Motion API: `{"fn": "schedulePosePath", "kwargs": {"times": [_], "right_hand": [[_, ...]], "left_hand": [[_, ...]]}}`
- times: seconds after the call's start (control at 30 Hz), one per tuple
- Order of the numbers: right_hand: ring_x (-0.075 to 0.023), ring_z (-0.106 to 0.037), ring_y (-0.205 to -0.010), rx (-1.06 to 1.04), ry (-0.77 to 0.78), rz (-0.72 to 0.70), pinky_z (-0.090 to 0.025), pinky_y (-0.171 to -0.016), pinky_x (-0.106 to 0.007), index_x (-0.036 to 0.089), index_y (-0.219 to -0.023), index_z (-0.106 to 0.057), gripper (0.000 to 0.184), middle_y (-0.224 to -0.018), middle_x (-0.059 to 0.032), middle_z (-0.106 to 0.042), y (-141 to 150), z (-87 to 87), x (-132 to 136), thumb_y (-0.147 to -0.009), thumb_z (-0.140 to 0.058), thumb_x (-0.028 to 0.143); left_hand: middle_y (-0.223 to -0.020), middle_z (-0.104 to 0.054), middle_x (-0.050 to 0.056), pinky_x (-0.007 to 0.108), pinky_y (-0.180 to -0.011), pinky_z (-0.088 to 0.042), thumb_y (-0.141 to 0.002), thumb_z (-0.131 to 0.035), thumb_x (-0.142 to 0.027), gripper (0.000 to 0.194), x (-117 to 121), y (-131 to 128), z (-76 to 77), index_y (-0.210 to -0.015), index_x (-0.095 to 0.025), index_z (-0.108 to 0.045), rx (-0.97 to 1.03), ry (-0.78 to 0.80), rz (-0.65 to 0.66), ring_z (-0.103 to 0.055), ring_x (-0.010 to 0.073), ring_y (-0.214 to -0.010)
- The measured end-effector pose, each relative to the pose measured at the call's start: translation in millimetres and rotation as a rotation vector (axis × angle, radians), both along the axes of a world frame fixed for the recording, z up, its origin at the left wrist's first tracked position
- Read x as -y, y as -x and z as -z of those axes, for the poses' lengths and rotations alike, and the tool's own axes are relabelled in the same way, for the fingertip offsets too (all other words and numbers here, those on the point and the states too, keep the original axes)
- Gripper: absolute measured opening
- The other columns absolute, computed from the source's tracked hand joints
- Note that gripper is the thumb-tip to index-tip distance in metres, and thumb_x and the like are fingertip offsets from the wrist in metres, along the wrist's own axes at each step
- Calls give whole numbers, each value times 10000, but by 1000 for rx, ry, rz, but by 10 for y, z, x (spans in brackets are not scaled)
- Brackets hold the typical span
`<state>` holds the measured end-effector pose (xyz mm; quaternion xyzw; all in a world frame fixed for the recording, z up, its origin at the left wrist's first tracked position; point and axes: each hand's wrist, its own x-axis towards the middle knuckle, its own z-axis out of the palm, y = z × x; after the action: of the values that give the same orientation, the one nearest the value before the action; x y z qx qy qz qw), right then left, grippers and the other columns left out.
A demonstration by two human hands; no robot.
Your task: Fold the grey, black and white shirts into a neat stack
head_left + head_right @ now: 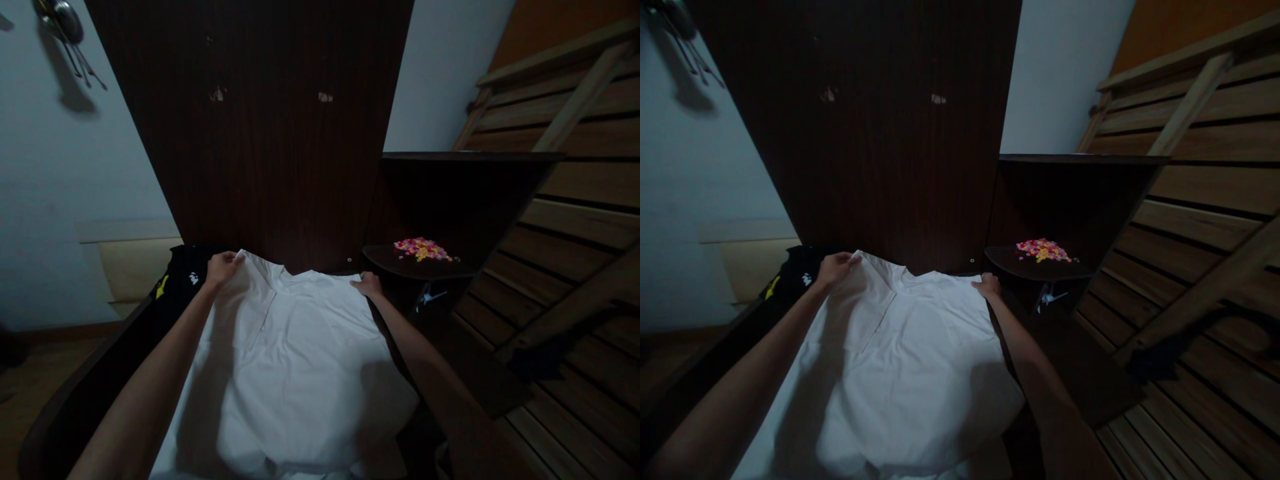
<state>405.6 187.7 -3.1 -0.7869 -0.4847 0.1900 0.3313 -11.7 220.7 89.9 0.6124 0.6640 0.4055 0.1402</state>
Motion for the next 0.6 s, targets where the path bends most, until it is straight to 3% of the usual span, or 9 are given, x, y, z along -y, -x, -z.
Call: {"fn": "schedulePosePath", "kwargs": {"times": [0.07, 0.13, 0.23, 0.33, 0.43, 0.6], "right_hand": [[-259, -660, -1004, 290, 30, -7, -486, -751, -273, 146, -1088, -633, 367, -1108, -138, -667, 109, -31, 106, -751, -708, 271], [-267, -656, -1026, 512, 79, -112, -485, -795, -309, 139, -1176, -591, 408, -1176, -168, -639, 290, -49, 242, -828, -633, 347], [-301, -660, -1009, 575, 227, -408, -487, -804, -342, 135, -1054, -663, 492, -1076, -181, -686, 617, -45, 464, -824, -576, 562], [-325, -657, -1011, 636, 252, -541, -484, -827, -369, 119, -1085, -670, 630, -1088, -198, -686, 881, -33, 643, -747, -604, 647], [-328, -657, -1019, 681, 227, -573, -485, -843, -380, 104, -1105, -667, 626, -1104, -211, -682, 1020, -45, 735, -758, -587, 620], [-314, -659, -1033, 742, 228, -558, -493, -843, -367, 95, -1095, -672, 426, -1110, -213, -682, 1070, -112, 741, -819, -538, 392]], "left_hand": [[-908, -760, 92, 258, -737, -512, -760, -617, -373, 296, 26, -36, -11, -901, -146, -746, -39, -28, -14, -699, 245, -878], [-949, -760, 92, 266, -782, -517, -776, -605, -347, 278, 50, -75, -18, -920, -153, -743, -68, -61, -12, -700, 245, -910], [-975, -758, 94, 268, -822, -516, -789, -591, -312, 278, 71, -123, -22, -961, -147, -734, -102, -82, -15, -703, 240, -927], [-980, -758, 96, 274, -840, -515, -796, -583, -287, 290, 67, -145, -24, -1001, -139, -725, -126, -77, -15, -705, 238, -931], [-1009, -753, 102, 288, -859, -514, -803, -586, -280, 287, 52, -136, -19, -1008, -137, -725, -135, -74, -29, -702, 242, -947], [-1004, -756, 92, 289, -842, -521, -800, -600, -294, 274, 24, -91, 20, -997, -159, -733, -131, -77, -25, -705, 237, -923]]}}
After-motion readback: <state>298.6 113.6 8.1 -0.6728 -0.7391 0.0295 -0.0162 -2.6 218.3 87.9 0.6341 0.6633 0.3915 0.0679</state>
